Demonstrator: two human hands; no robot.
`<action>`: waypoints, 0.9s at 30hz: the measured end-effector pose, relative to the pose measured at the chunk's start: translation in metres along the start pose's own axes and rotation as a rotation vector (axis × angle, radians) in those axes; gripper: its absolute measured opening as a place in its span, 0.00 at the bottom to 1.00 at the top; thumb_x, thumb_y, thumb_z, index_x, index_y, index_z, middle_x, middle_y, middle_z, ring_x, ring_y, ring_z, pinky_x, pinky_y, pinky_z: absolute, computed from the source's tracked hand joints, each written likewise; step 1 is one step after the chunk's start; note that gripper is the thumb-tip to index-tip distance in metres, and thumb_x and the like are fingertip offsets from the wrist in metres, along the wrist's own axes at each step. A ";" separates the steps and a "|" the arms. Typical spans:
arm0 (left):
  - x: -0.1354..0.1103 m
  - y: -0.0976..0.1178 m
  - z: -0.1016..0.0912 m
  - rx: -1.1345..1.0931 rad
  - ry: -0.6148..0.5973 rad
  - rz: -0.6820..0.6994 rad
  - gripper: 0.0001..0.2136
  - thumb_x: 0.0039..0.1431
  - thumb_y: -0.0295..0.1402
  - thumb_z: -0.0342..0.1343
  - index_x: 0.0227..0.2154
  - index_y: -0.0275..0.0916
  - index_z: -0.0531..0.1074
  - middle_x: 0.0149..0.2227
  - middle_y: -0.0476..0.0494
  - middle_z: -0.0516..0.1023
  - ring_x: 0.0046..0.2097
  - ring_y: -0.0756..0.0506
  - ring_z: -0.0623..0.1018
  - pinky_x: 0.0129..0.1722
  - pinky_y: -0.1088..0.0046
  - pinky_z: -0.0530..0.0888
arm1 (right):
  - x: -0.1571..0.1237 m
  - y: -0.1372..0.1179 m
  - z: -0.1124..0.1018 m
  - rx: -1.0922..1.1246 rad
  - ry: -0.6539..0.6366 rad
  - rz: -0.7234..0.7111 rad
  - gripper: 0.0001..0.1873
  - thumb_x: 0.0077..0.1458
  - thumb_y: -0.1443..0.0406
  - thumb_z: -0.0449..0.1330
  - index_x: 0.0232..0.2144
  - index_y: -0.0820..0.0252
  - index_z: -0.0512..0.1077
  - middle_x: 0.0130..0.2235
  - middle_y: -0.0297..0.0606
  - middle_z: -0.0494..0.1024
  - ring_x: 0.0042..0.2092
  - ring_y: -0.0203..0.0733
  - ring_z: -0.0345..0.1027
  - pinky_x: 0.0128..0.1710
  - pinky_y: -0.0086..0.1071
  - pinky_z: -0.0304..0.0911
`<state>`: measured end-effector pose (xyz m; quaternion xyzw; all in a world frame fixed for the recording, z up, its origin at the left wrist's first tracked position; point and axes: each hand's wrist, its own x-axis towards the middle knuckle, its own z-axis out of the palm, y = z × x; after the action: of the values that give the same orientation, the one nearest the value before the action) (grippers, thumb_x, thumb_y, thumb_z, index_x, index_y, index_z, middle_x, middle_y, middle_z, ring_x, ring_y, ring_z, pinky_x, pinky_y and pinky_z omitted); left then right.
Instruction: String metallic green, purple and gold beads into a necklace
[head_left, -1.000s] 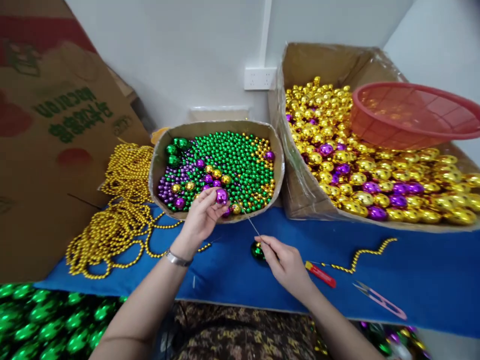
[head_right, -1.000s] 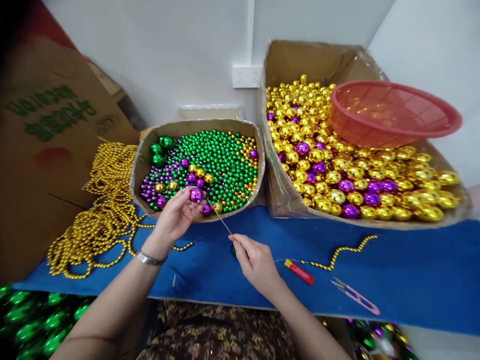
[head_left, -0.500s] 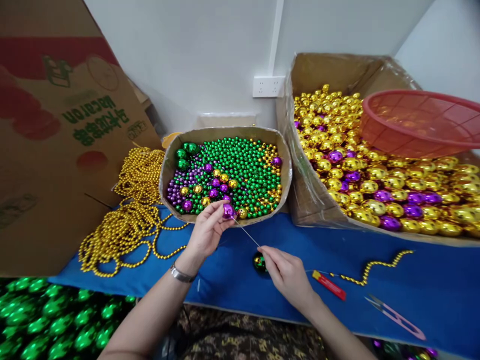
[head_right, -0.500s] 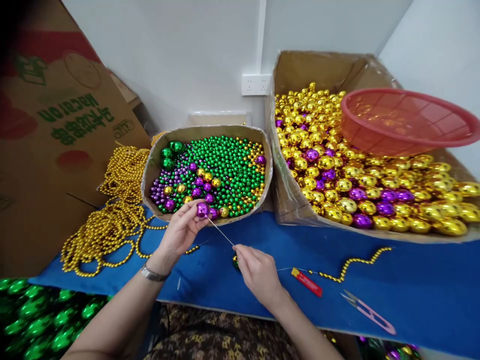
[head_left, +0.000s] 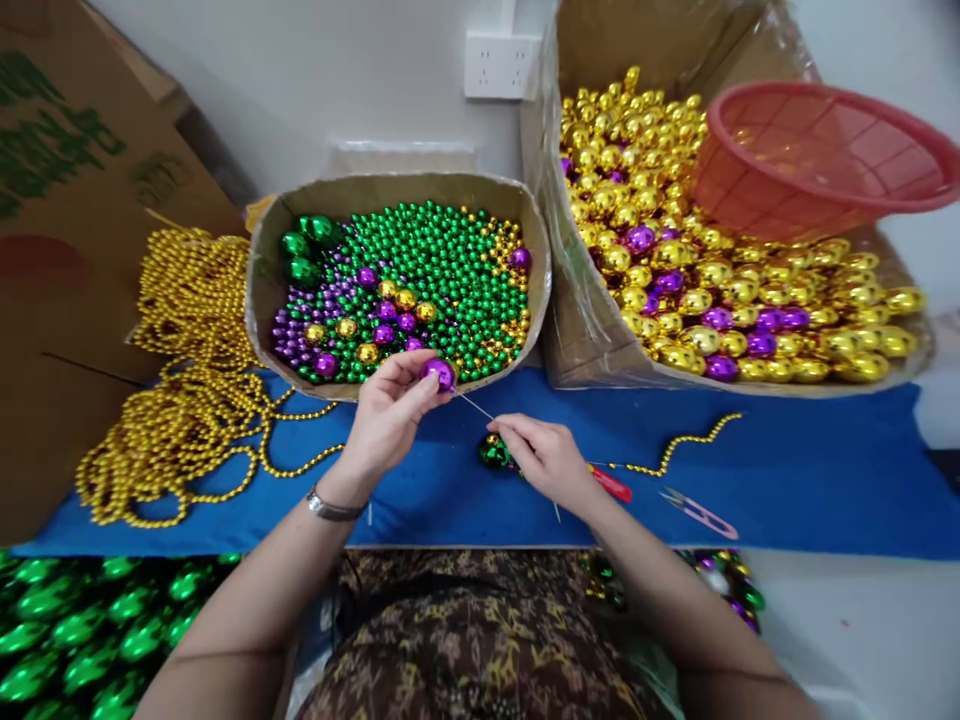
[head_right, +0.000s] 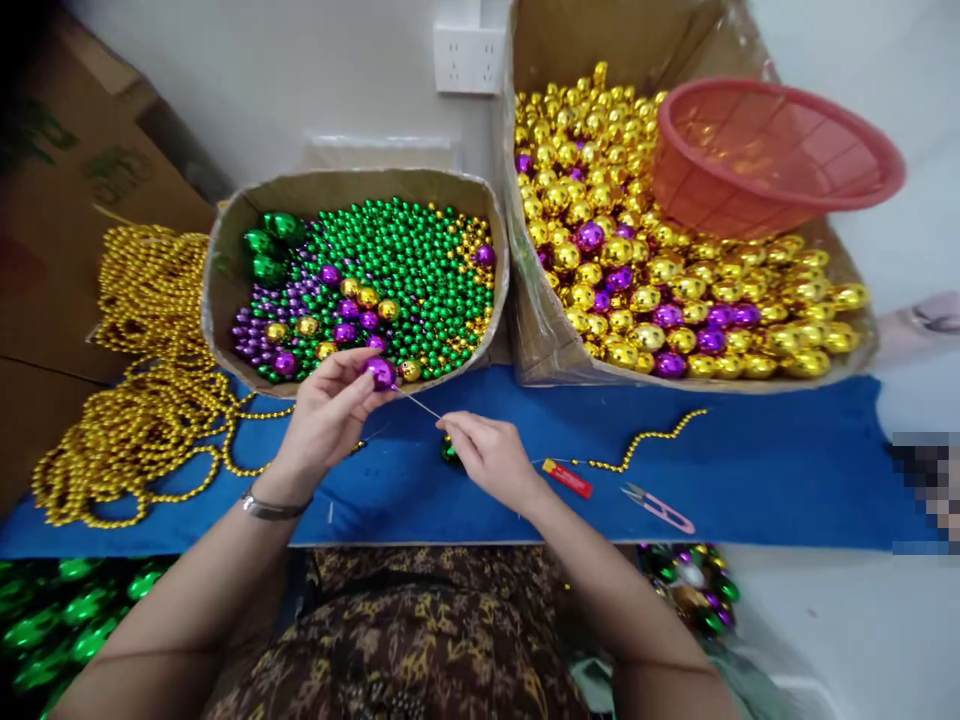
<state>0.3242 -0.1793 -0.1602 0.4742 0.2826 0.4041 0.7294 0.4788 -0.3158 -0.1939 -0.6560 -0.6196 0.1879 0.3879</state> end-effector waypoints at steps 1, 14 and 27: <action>0.001 0.001 0.002 -0.001 -0.003 0.005 0.13 0.49 0.31 0.65 0.38 0.38 0.74 0.36 0.46 0.75 0.36 0.50 0.77 0.37 0.74 0.79 | 0.003 0.000 -0.005 -0.002 -0.019 0.006 0.14 0.64 0.64 0.48 0.41 0.57 0.73 0.39 0.35 0.80 0.38 0.36 0.75 0.42 0.28 0.68; -0.009 -0.008 -0.011 -0.020 -0.011 -0.041 0.13 0.50 0.33 0.64 0.40 0.37 0.73 0.36 0.45 0.78 0.35 0.49 0.78 0.34 0.73 0.79 | -0.013 0.005 0.023 -0.054 0.108 -0.077 0.13 0.63 0.65 0.49 0.43 0.58 0.72 0.39 0.39 0.81 0.38 0.40 0.77 0.40 0.31 0.72; -0.014 -0.015 -0.021 0.052 -0.015 -0.010 0.16 0.48 0.31 0.66 0.40 0.36 0.73 0.35 0.43 0.79 0.36 0.48 0.78 0.35 0.72 0.79 | -0.018 0.018 0.032 -0.170 0.140 -0.175 0.13 0.64 0.66 0.48 0.44 0.58 0.72 0.38 0.40 0.81 0.38 0.42 0.76 0.38 0.33 0.72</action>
<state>0.3055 -0.1850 -0.1819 0.4946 0.2899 0.3892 0.7210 0.4642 -0.3230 -0.2317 -0.6415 -0.6595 0.0540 0.3881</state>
